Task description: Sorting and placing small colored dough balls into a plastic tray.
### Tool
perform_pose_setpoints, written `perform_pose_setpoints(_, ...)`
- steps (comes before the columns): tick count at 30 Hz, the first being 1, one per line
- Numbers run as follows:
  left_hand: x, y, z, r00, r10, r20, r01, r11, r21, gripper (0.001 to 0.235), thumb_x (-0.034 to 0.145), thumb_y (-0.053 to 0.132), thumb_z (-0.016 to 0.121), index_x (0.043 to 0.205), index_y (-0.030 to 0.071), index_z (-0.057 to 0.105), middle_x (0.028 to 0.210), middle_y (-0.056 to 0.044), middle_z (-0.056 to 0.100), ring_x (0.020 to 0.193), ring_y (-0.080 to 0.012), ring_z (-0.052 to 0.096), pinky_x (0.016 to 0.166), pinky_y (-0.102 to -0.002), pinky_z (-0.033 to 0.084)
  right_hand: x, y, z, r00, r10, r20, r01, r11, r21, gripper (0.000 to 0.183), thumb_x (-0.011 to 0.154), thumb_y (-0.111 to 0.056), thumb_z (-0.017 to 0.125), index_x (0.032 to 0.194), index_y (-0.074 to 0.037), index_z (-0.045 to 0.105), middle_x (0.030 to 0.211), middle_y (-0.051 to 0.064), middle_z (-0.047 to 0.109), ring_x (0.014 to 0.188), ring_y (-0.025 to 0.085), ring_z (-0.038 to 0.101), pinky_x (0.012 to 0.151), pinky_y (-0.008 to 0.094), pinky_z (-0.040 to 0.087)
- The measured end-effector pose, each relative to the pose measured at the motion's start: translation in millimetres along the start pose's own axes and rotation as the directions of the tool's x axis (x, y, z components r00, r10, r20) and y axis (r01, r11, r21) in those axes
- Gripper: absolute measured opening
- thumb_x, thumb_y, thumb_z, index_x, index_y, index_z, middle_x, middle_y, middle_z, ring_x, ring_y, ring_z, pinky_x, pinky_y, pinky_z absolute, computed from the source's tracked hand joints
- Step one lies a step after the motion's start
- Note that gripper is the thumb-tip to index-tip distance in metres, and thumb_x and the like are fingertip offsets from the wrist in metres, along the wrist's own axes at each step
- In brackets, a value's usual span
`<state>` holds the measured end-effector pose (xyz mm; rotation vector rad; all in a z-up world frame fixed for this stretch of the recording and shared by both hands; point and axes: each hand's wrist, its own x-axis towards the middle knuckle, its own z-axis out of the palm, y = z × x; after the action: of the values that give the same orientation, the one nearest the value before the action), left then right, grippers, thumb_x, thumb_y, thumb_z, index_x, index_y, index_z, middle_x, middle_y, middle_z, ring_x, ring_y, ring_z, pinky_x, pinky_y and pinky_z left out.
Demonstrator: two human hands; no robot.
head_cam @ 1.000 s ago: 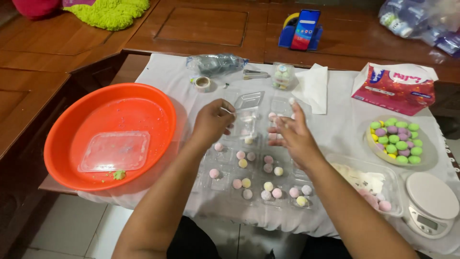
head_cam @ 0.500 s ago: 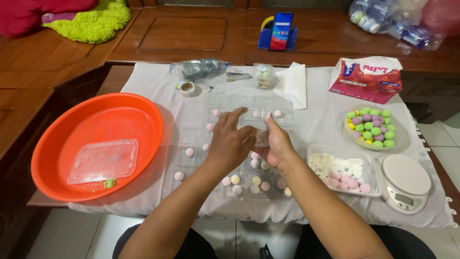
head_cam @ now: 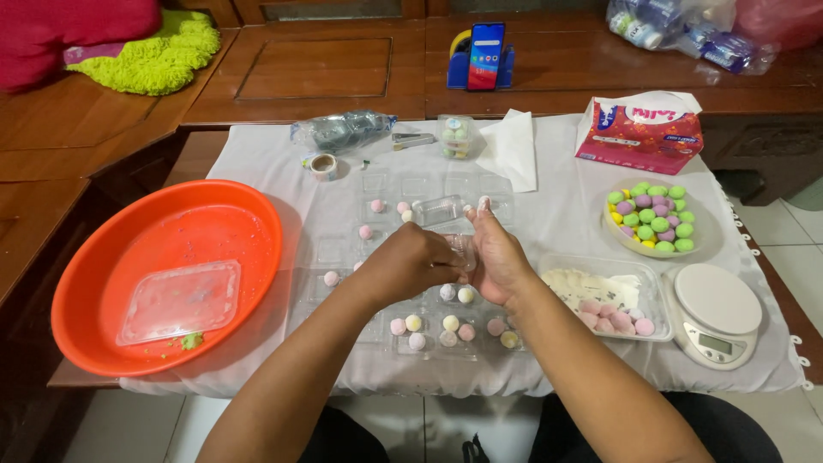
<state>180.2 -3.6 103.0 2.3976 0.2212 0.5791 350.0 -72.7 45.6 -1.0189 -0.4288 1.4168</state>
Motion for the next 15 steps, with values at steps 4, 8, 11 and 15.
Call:
perform_pose_setpoints(4, 1, 7, -5, 0.999, -0.019, 0.041, 0.020, 1.000, -0.007, 0.007, 0.080, 0.017, 0.080, 0.078, 0.011, 0.077, 0.065, -0.009, 0.071, 0.061, -0.0304, 0.069, 0.059, -0.038, 0.052, 7, 7, -11, 0.999, -0.021, 0.037, 0.021, 1.000, -0.013, 0.078, 0.099, -0.071, 0.034, 0.155, -0.021, 0.014, 0.096, 0.019, 0.064, 0.057, 0.026, 0.052, 0.042, 0.035, 0.036)
perform_pose_setpoints(8, 1, 11, -8, 0.994, -0.035, 0.099, 0.041, 0.998, -0.056, 0.010, 0.080, 0.016, 0.080, 0.076, 0.008, 0.076, 0.060, -0.010, 0.066, 0.057, -0.0299, 0.065, 0.057, -0.038, 0.050, 2, 6, -12, 0.998, -0.029, 0.061, 0.029, 1.000, -0.004, 0.082, 0.101, -0.068, 0.031, 0.159, -0.018, 0.003, 0.097, 0.024, 0.063, 0.055, 0.027, 0.052, 0.042, 0.036, 0.042)
perform_pose_setpoints(11, 3, 9, -7, 0.994, -0.031, 0.103, 0.036, 0.998, -0.051, 0.018, 0.082, 0.018, 0.079, 0.069, 0.008, 0.071, 0.055, -0.009, 0.061, 0.052, -0.0291, 0.060, 0.054, -0.037, 0.047, 7, 9, -20, 0.998, -0.032, 0.056, 0.033, 0.999, -0.010, 0.083, 0.101, -0.067, 0.030, 0.161, -0.016, 0.001, 0.106, 0.025, 0.064, 0.063, 0.028, 0.059, 0.047, 0.037, 0.047)
perform_pose_setpoints(15, 6, 10, -3, 0.997, -0.011, 0.078, 0.011, 1.000, 0.006, 0.039, 0.089, 0.021, 0.076, 0.056, 0.009, 0.059, 0.045, -0.003, 0.051, 0.041, -0.0197, 0.047, 0.047, -0.028, 0.039, 1, 4, -16, 0.997, -0.012, 0.072, 0.014, 1.000, -0.018, 0.087, 0.099, -0.071, 0.029, 0.162, -0.017, 0.000, 0.111, 0.023, 0.066, 0.073, 0.030, 0.068, 0.059, 0.040, 0.057)
